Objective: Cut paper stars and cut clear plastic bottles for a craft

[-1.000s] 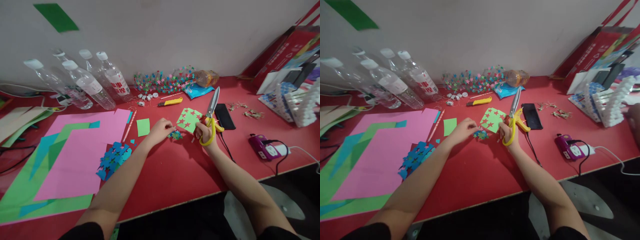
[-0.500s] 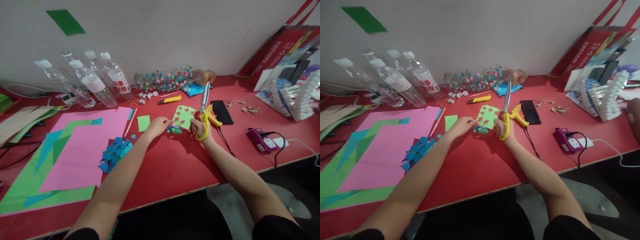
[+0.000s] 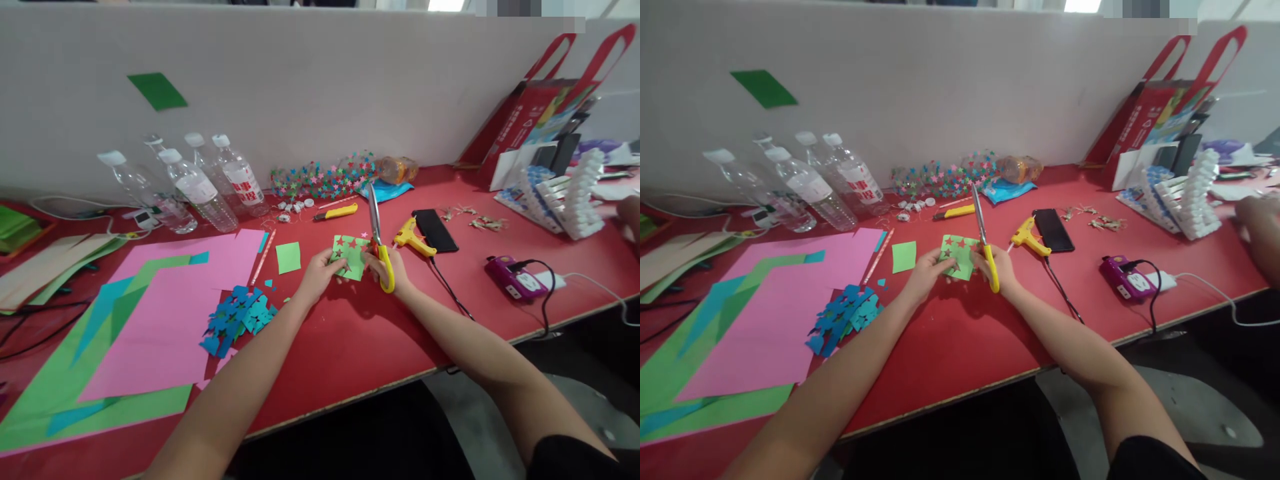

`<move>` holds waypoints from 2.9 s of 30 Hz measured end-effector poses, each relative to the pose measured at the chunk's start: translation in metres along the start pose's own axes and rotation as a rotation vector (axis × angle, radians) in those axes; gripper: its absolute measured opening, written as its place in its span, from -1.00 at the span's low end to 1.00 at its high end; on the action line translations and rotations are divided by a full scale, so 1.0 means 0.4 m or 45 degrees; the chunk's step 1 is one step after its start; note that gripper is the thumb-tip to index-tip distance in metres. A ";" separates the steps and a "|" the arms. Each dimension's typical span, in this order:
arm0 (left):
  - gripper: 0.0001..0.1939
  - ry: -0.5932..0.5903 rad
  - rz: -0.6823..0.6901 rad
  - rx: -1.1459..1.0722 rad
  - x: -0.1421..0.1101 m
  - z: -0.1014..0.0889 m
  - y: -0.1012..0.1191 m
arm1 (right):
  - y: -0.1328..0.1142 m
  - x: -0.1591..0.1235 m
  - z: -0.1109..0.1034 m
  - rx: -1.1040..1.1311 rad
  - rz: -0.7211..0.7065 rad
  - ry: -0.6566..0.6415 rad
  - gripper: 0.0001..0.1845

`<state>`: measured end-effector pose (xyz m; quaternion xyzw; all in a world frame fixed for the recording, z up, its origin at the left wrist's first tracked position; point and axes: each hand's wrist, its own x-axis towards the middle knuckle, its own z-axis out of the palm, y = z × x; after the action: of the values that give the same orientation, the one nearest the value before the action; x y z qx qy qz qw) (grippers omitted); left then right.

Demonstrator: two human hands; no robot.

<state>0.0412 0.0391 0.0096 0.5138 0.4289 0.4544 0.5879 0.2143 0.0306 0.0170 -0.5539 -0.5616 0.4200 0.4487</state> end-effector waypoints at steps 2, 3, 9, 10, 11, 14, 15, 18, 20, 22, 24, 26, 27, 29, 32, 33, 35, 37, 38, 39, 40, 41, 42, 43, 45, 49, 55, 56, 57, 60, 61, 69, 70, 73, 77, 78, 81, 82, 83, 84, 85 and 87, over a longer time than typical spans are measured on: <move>-0.62 0.005 0.009 0.004 0.002 -0.007 -0.006 | 0.007 0.005 0.003 0.002 -0.013 -0.001 -0.75; -0.62 0.012 0.015 0.007 0.002 -0.011 -0.010 | 0.010 0.007 0.006 0.001 -0.017 0.002 -0.76; -0.70 0.075 0.067 0.044 0.000 -0.023 -0.030 | 0.040 0.021 0.020 -0.086 -0.067 0.059 -0.78; -0.71 0.082 0.077 0.049 0.000 -0.024 -0.032 | 0.044 0.023 0.020 -0.112 -0.086 0.077 -0.79; -0.73 0.085 0.087 0.054 0.000 -0.024 -0.034 | 0.048 0.025 0.019 -0.137 -0.104 0.095 -0.79; -0.77 0.075 0.109 0.071 -0.002 -0.025 -0.036 | 0.052 0.025 0.016 -0.195 -0.146 0.131 -0.78; -0.78 0.073 0.118 0.076 -0.002 -0.025 -0.036 | 0.053 0.023 0.016 -0.207 -0.153 0.132 -0.78; -0.81 0.081 0.150 0.084 -0.002 -0.024 -0.037 | 0.054 0.020 0.016 -0.221 -0.154 0.113 -0.79; -0.80 0.083 0.144 0.078 -0.002 -0.020 -0.038 | 0.055 0.020 0.017 -0.225 -0.147 0.099 -0.79; -0.78 0.078 0.115 0.069 -0.003 -0.016 -0.037 | 0.056 0.020 0.016 -0.230 -0.139 0.091 -0.79; -0.78 0.078 0.089 0.067 -0.004 -0.012 -0.037 | 0.056 0.020 0.014 -0.234 -0.132 0.082 -0.78; -0.79 0.078 0.071 0.075 -0.005 -0.010 -0.037 | 0.055 0.019 0.012 -0.235 -0.126 0.067 -0.78; -0.80 0.076 0.065 0.082 -0.005 -0.010 -0.037 | 0.055 0.018 0.011 -0.234 -0.122 0.058 -0.79; -0.80 0.076 0.060 0.090 -0.006 -0.011 -0.037 | 0.055 0.016 0.010 -0.228 -0.109 0.045 -0.78; -0.81 0.094 0.051 0.095 -0.009 -0.012 -0.035 | 0.056 0.014 0.012 -0.219 -0.085 0.031 -0.78; -0.81 0.100 0.047 0.091 -0.010 -0.012 -0.035 | 0.057 0.013 0.012 -0.217 -0.080 0.029 -0.78; -0.80 0.103 0.044 0.085 -0.013 -0.012 -0.034 | 0.058 0.012 0.014 -0.213 -0.076 0.031 -0.79; -0.80 0.109 0.063 0.082 -0.016 -0.012 -0.035 | 0.059 0.012 0.015 -0.210 -0.081 0.039 -0.80; -0.80 0.111 0.070 0.081 -0.017 -0.011 -0.035 | 0.059 0.011 0.015 -0.210 -0.086 0.042 -0.81; -0.79 0.108 0.070 0.079 -0.018 -0.011 -0.035 | 0.058 0.011 0.015 -0.209 -0.091 0.045 -0.81; -0.78 0.103 0.064 0.073 -0.018 -0.011 -0.035 | 0.058 0.011 0.015 -0.209 -0.097 0.047 -0.81; -0.76 0.094 0.053 0.067 -0.019 -0.010 -0.035 | 0.058 0.011 0.015 -0.209 -0.101 0.050 -0.81; -0.74 0.086 0.041 0.063 -0.019 -0.009 -0.035 | 0.058 0.011 0.015 -0.209 -0.104 0.052 -0.80; -0.73 0.080 0.029 0.063 -0.019 -0.009 -0.036 | 0.058 0.011 0.016 -0.210 -0.106 0.054 -0.80; -0.71 0.077 0.021 0.067 -0.018 -0.008 -0.038 | 0.060 0.011 0.016 -0.212 -0.105 0.061 -0.79; -0.70 0.077 0.013 0.084 -0.017 -0.009 -0.043 | 0.061 0.012 0.016 -0.210 -0.105 0.072 -0.79; -0.73 0.084 0.047 0.094 -0.015 -0.017 -0.037 | 0.050 0.008 0.012 -0.196 -0.117 0.049 -0.79; -0.74 0.068 0.044 0.089 -0.015 -0.018 -0.035 | 0.048 0.005 0.012 -0.190 -0.106 0.042 -0.78; -0.73 0.048 0.034 0.081 -0.015 -0.019 -0.033 | 0.046 0.001 0.013 -0.174 -0.086 0.033 -0.77; -0.70 0.011 -0.005 0.029 -0.014 -0.020 -0.031 | 0.037 -0.006 0.010 -0.052 0.009 -0.002 -0.70; -0.69 0.024 -0.009 0.002 -0.013 -0.021 -0.030 | 0.032 -0.007 0.007 0.001 0.036 -0.014 -0.66; -0.79 0.356 0.162 -0.078 0.005 -0.045 0.070 | -0.039 -0.021 -0.039 -0.216 -0.096 -0.357 -0.53; -0.81 0.364 0.211 -0.069 0.008 -0.048 0.093 | -0.046 -0.026 -0.041 -0.261 -0.107 -0.395 -0.53; -0.82 0.403 0.362 -0.052 0.010 -0.054 0.156 | -0.059 -0.037 -0.040 -0.318 -0.116 -0.461 -0.54; -0.81 0.420 0.409 -0.032 0.007 -0.066 0.196 | -0.068 -0.038 -0.048 -0.361 -0.110 -0.487 -0.51; -0.80 0.409 0.403 -0.018 0.008 -0.071 0.200 | -0.071 -0.036 -0.053 -0.383 -0.107 -0.492 -0.50; -0.81 0.379 0.414 0.058 0.015 -0.094 0.209 | -0.081 -0.027 -0.074 -0.506 -0.113 -0.474 -0.50; -0.82 0.383 0.433 0.078 0.018 -0.102 0.213 | -0.084 -0.024 -0.081 -0.551 -0.121 -0.462 -0.51; -0.82 0.395 0.459 0.086 0.021 -0.110 0.219 | -0.086 -0.021 -0.086 -0.586 -0.129 -0.450 -0.52; -0.82 0.410 0.485 0.081 0.024 -0.117 0.224 | -0.088 -0.019 -0.090 -0.608 -0.134 -0.441 -0.52; -0.82 0.420 0.507 0.068 0.025 -0.123 0.230 | -0.089 -0.017 -0.091 -0.618 -0.138 -0.438 -0.53; -0.81 0.404 0.519 0.051 0.023 -0.131 0.239 | -0.088 -0.017 -0.088 -0.616 -0.138 -0.451 -0.52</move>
<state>-0.0166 0.0652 0.0987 0.5236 0.4123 0.6297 0.3992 0.2398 0.0217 0.0596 -0.5322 -0.7435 0.3396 0.2205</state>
